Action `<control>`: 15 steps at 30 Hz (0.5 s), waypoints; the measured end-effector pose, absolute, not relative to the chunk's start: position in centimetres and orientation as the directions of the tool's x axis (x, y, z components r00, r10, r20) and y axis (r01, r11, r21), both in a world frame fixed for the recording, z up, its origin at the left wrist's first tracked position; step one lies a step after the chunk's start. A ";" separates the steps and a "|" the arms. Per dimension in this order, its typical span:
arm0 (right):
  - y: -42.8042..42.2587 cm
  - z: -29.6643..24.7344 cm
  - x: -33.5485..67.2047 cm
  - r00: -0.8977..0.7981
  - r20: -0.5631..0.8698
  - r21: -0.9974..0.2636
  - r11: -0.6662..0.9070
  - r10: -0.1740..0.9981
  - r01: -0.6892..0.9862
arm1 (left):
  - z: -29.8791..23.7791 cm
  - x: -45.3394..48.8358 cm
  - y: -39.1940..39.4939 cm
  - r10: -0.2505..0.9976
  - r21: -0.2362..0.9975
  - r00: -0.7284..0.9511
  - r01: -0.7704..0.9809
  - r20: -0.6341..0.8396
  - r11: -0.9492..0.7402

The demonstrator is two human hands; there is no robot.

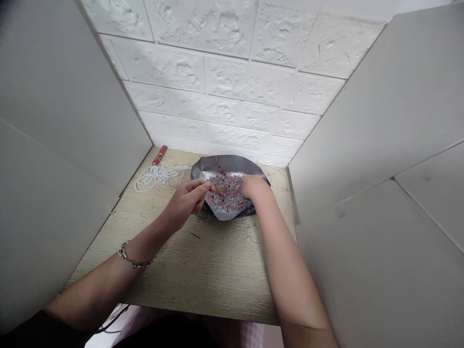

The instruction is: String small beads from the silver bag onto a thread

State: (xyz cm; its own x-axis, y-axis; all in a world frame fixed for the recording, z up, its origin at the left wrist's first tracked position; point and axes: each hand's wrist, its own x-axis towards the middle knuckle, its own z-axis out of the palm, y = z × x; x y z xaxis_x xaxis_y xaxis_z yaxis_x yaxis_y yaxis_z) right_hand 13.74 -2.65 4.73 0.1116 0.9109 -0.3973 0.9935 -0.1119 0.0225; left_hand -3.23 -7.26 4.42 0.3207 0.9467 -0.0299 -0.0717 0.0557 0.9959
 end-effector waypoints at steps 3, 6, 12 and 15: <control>-2.7 4.8 13.6 0.059 -0.443 -0.029 -0.080 0.895 0.996 | 4.4 -3.3 -7.2 0.940 0.991 0.339 -0.102 -0.044 0.083; -2.8 4.9 13.5 -0.007 -0.460 -0.108 -0.048 0.888 0.993 | 4.3 -3.3 -7.2 0.942 0.990 0.334 -0.109 -0.045 0.085; -2.7 5.0 13.7 -0.131 -0.387 -0.379 -0.028 0.913 0.925 | 4.4 -3.2 -7.3 0.941 0.988 0.333 -0.116 -0.059 0.103; -2.7 5.1 13.7 -0.099 -0.352 -0.309 -0.016 0.931 0.951 | 4.5 -3.2 -7.3 0.941 0.988 0.333 -0.112 -0.064 0.107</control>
State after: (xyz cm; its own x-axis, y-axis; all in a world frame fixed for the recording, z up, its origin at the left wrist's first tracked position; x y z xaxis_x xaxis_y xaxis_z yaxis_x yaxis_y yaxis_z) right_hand 13.75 -2.74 5.10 -0.0987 0.9307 -0.3523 0.9510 -0.0160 -0.3088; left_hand -3.20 -7.34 4.52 0.3331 0.9407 -0.0643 -0.1119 0.1072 0.9879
